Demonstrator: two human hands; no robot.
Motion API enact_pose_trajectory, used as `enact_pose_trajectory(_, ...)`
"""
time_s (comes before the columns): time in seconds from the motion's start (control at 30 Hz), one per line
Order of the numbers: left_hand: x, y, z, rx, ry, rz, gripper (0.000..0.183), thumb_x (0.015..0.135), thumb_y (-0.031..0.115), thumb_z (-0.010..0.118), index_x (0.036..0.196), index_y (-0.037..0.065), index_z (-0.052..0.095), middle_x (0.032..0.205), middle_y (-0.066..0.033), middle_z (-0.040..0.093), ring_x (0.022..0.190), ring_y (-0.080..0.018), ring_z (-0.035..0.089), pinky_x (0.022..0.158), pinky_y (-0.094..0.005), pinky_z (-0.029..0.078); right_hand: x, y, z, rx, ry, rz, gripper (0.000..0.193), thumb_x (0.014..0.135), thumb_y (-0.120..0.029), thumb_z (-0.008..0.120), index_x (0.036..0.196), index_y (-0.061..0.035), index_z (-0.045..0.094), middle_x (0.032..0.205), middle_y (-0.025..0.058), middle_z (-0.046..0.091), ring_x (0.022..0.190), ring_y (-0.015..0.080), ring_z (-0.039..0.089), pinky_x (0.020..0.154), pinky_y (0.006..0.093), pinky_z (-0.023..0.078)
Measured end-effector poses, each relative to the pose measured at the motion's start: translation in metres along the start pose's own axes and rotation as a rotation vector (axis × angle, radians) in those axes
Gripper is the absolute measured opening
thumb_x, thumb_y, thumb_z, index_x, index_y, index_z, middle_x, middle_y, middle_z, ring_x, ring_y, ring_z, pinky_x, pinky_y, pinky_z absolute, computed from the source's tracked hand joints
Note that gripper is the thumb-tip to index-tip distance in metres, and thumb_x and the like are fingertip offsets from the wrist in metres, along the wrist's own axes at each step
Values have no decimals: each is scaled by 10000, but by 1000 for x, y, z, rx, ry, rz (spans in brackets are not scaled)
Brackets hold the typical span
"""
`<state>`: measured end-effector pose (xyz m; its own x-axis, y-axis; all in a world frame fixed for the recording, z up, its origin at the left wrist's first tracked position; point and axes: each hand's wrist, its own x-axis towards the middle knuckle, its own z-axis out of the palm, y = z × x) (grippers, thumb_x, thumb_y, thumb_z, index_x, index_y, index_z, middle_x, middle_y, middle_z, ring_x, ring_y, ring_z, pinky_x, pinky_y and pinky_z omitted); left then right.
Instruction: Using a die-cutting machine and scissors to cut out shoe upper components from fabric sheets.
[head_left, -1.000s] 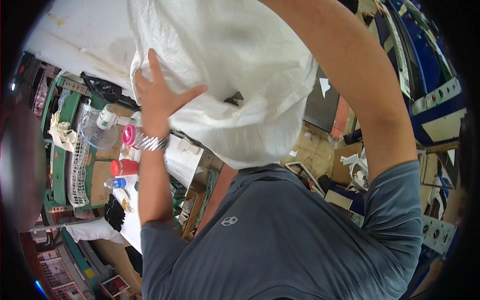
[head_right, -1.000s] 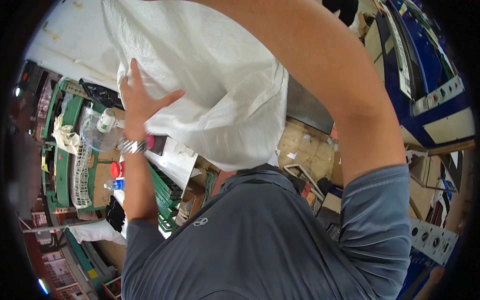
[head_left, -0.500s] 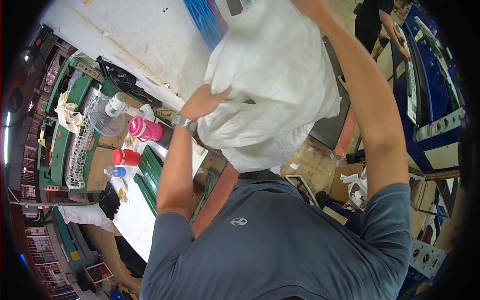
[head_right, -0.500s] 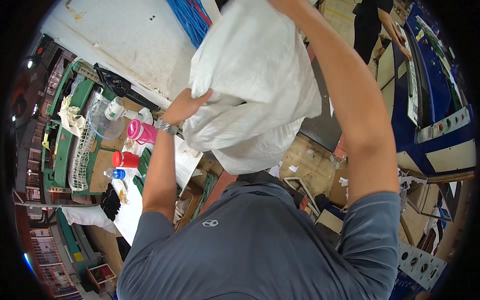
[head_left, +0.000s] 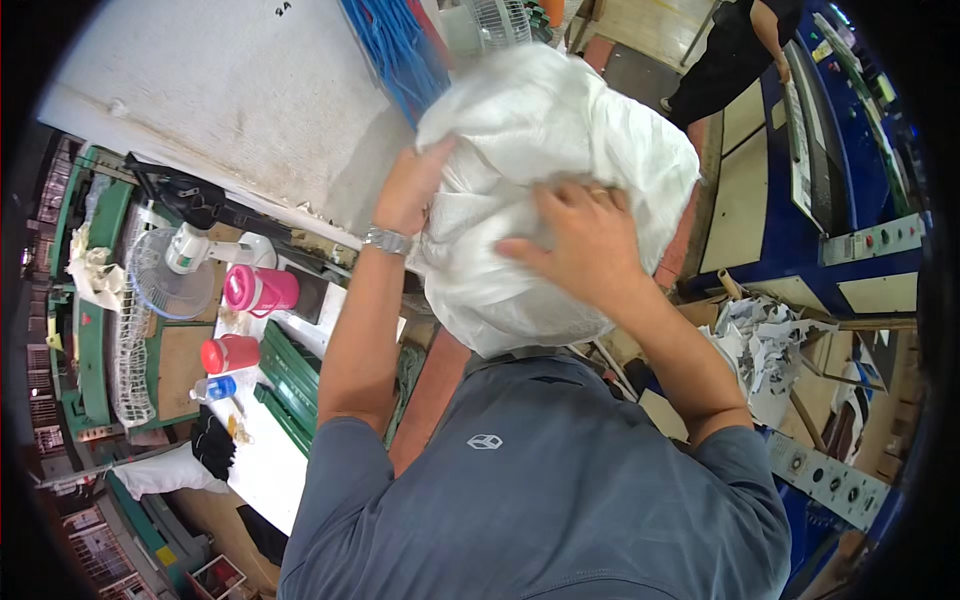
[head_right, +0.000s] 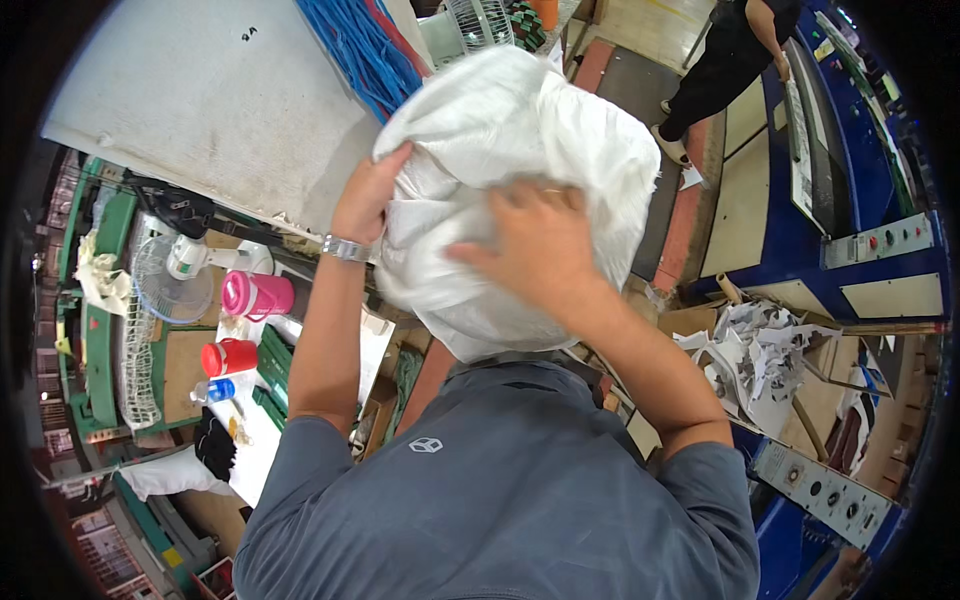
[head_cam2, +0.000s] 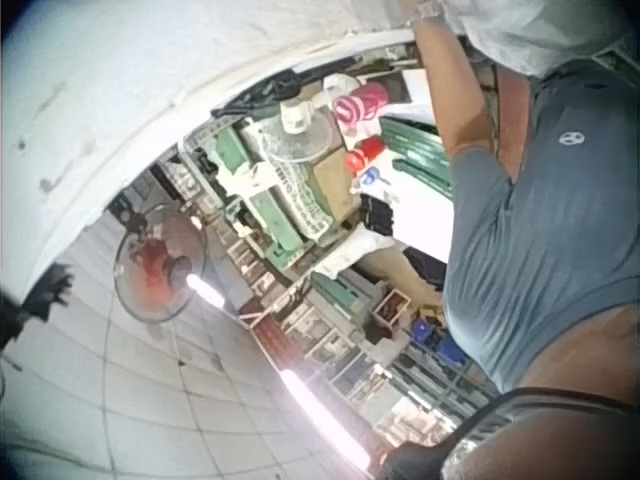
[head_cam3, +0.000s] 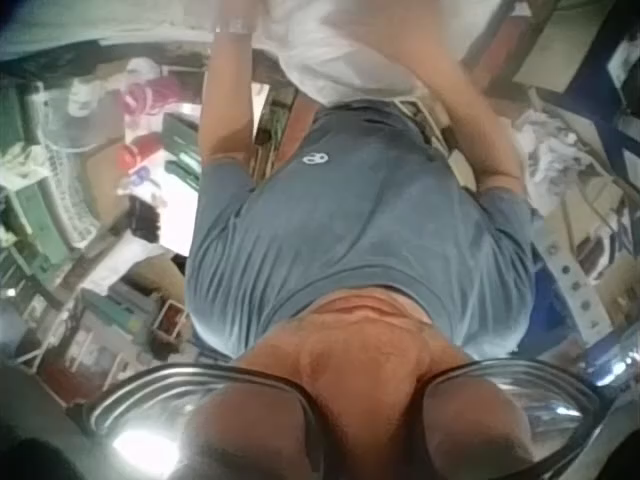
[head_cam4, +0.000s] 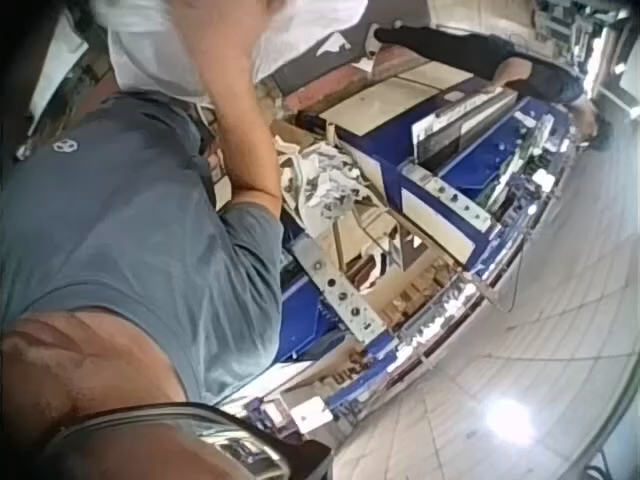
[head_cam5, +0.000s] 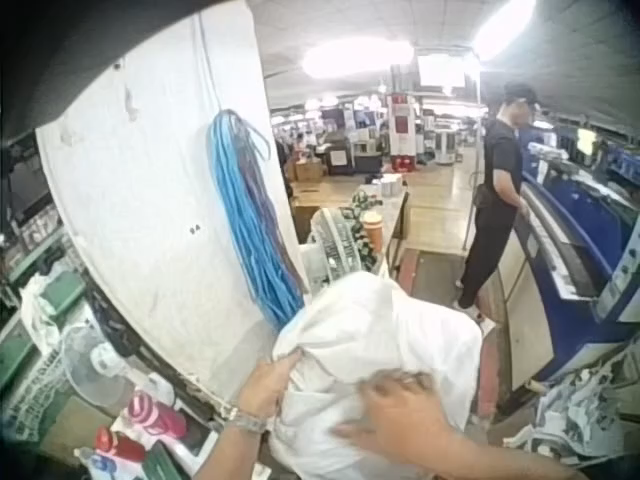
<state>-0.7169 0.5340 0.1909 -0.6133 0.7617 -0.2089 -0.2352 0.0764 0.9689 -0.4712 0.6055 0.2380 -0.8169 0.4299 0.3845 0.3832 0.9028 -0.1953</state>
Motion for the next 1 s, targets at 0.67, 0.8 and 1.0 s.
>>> enact_pose_trajectory(0.67, 92, 67, -84, -256, -108, -148, 255, 1086, 329, 657, 947, 123, 599, 721, 19, 566, 515, -94, 439, 485, -247, 314, -152, 20, -21, 17, 81, -213, 374, 702, -64, 808, 1076, -41, 805, 960, 35, 605, 839, 219, 637, 757, 380, 492)
enact_pose_trajectory(0.8, 96, 63, -63, -463, -140, -168, 212, 1089, 267, 660, 938, 149, 568, 700, 43, 528, 520, -44, 423, 457, -235, 265, -214, 43, 43, 146, -44, -292, 358, 746, -55, 785, 1102, -27, 794, 1039, 61, 615, 964, 251, 669, 896, 421, 540)
enact_pose_trajectory(1.0, 61, 53, -13, -791, -204, -296, 173, 1104, 242, 623, 971, 165, 544, 700, 68, 464, 509, -44, 377, 447, -217, 279, -171, 54, 125, 454, -378, 65, 354, 839, -39, 751, 1192, -32, 761, 1309, 137, 708, 1117, 352, 702, 887, 453, 568)
